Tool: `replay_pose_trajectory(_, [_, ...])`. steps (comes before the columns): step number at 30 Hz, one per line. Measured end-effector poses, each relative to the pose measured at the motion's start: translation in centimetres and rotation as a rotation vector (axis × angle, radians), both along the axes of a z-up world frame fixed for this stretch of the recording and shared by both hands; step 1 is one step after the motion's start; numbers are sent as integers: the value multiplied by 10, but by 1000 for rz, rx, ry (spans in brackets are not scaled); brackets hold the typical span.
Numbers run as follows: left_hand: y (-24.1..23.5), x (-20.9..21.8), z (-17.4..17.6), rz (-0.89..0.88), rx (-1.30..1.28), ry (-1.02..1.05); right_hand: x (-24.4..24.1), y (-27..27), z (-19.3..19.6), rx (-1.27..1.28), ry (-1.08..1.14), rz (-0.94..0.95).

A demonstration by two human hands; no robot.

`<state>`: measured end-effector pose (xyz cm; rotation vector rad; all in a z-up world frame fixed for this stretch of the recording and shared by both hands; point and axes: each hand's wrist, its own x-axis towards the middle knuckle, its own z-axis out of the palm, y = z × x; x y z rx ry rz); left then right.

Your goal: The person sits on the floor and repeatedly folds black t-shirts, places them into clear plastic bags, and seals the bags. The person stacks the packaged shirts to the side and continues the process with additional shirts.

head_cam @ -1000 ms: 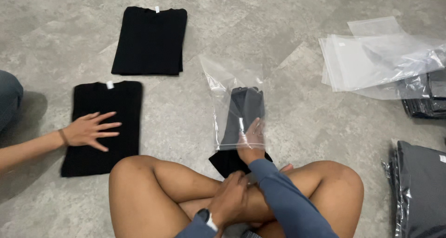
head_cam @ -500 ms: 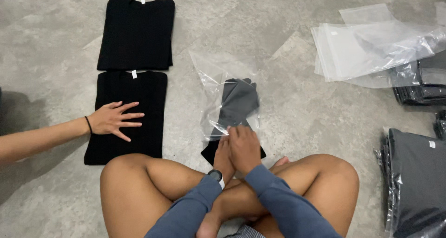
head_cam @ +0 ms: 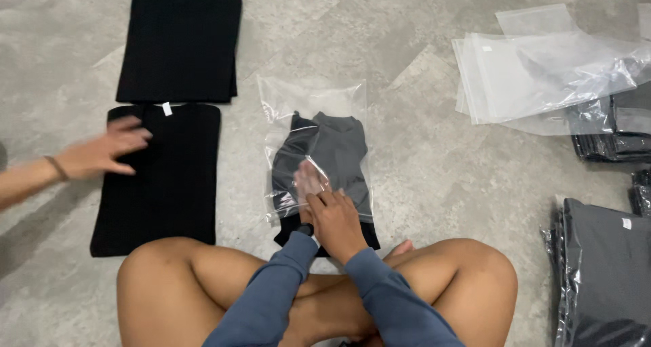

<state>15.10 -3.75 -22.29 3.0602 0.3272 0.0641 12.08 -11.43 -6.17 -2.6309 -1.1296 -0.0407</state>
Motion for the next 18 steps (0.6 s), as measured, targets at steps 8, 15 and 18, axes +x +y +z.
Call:
replay_pose_trajectory(8, [1,40,103,86,-183,-42,16,8,12,183,71,59])
replay_pose_trajectory(15, [0,93,126,91,-89,30,19,14,51,327,71,-47])
replay_pose_trajectory(18, [8,115,115,75,-283,-21,25,17,53,273,169,-64])
